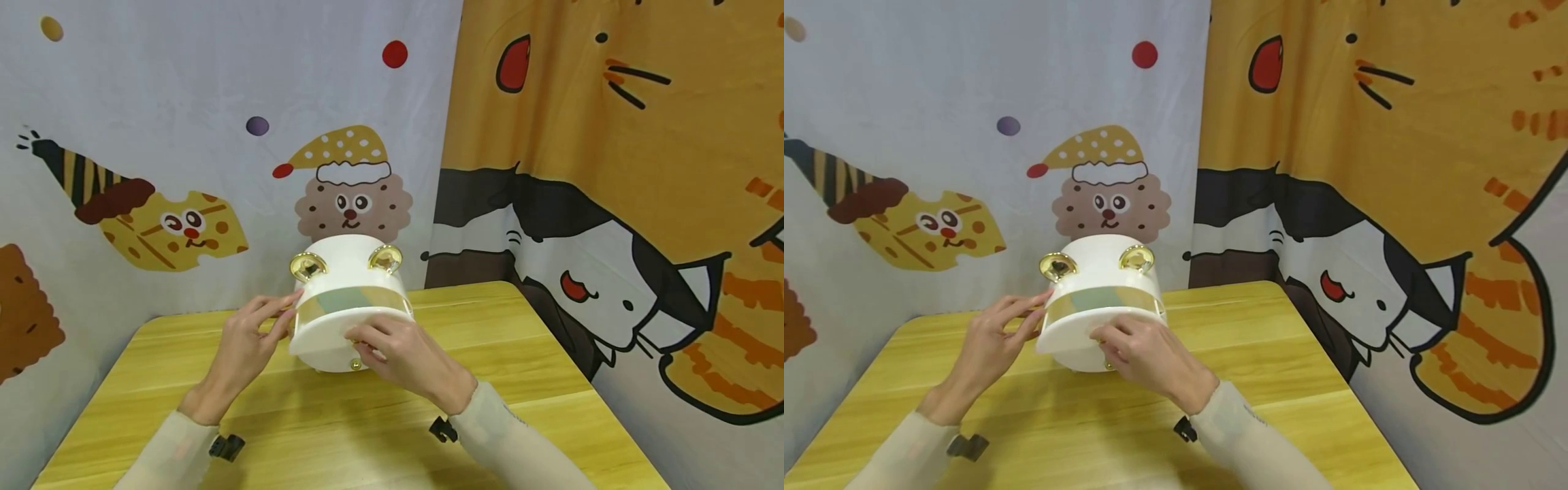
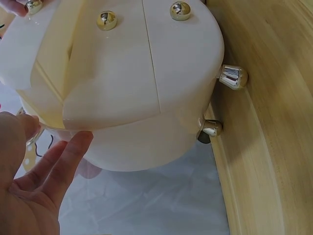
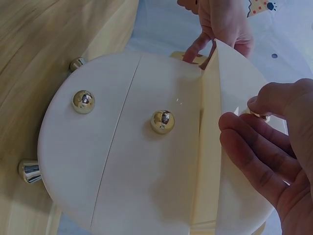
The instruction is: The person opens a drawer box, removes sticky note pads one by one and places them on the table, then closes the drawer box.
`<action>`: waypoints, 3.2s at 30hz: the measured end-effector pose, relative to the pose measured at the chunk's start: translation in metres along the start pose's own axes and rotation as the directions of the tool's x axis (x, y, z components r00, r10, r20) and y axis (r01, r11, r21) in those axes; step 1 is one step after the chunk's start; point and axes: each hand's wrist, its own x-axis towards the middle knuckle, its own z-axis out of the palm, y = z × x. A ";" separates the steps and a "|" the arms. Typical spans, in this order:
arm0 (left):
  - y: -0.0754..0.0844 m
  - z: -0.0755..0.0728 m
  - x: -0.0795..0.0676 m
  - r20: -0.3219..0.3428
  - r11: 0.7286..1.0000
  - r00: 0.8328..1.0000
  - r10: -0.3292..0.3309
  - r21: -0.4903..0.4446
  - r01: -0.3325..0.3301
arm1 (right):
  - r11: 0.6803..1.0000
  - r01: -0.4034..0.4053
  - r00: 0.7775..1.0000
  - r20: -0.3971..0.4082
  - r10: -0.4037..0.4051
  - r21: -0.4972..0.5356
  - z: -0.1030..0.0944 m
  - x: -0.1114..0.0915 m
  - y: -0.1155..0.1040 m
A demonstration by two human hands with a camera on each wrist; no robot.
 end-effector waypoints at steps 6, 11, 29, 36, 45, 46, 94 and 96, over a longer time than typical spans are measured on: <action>0.002 0.001 0.000 -0.017 1.000 1.000 0.021 0.003 -0.021 | 1.000 -0.008 1.000 0.008 0.008 0.006 -0.002 -0.002 -0.002; 0.002 0.001 0.000 -0.013 1.000 1.000 0.009 0.014 -0.009 | 1.000 0.011 1.000 -0.009 -0.011 0.006 -0.003 -0.002 -0.003; 0.006 0.001 -0.001 -0.010 1.000 1.000 0.003 -0.025 -0.004 | 1.000 0.016 1.000 0.014 -0.016 0.005 -0.011 -0.007 -0.010; 0.004 0.000 0.001 -0.017 1.000 1.000 0.013 0.006 -0.012 | 1.000 0.020 1.000 0.014 -0.020 -0.005 -0.013 -0.007 -0.012; 0.003 -0.001 0.002 -0.015 1.000 1.000 0.015 0.012 -0.015 | 0.999 0.030 0.999 0.031 -0.030 -0.012 -0.016 -0.008 -0.015; 0.003 -0.001 0.002 -0.013 1.000 1.000 0.013 0.014 -0.013 | 0.999 0.032 0.999 0.030 -0.032 -0.012 -0.016 -0.008 -0.015; 0.002 0.000 -0.002 -0.002 1.000 1.000 0.004 0.021 -0.004 | 0.997 0.082 0.996 0.035 -0.082 -0.010 -0.023 -0.021 -0.032; 0.003 0.000 -0.003 -0.003 1.000 1.000 0.001 0.015 -0.001 | 0.996 0.084 0.996 0.038 -0.084 -0.008 -0.023 -0.021 -0.034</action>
